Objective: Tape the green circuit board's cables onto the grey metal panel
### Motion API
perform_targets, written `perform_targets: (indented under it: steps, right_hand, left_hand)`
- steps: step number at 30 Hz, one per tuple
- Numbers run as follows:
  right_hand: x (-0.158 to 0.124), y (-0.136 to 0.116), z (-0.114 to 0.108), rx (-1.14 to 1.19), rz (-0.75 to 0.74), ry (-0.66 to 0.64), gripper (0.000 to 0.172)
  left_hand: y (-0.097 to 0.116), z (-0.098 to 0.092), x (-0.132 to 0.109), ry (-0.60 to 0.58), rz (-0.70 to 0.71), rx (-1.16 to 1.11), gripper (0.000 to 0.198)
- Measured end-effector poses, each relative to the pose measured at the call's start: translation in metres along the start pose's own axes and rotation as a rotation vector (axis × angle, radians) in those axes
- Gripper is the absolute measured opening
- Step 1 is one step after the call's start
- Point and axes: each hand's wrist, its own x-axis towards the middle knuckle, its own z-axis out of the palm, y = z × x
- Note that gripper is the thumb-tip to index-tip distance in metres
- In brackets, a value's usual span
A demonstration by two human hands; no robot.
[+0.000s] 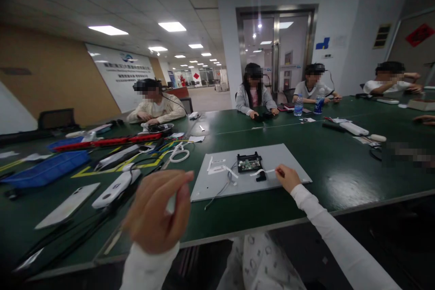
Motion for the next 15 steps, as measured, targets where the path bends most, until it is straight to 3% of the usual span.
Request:
perform_targets:
  steps: [3, 7, 10, 15]
  right_hand:
    - [0.016, -0.005, 0.006, 0.029, -0.045, -0.047, 0.018]
    - [0.057, 0.006, 0.017, -0.039, -0.094, -0.149, 0.021]
    - [0.095, 0.031, 0.026, -0.210, -0.033, -0.201, 0.025]
    - [0.141, 0.087, 0.037, -0.427, 0.126, -0.162, 0.039]
  left_hand:
    - [-0.076, 0.058, 0.008, -0.279, -0.136, 0.174, 0.014]
    - [-0.168, 0.134, -0.015, -0.659, -0.373, 0.349, 0.019]
    - [-0.209, 0.172, -0.035, -0.862, -0.524, 0.375, 0.024]
    - [-0.243, 0.207, -0.054, -0.901, -0.636, 0.415, 0.039]
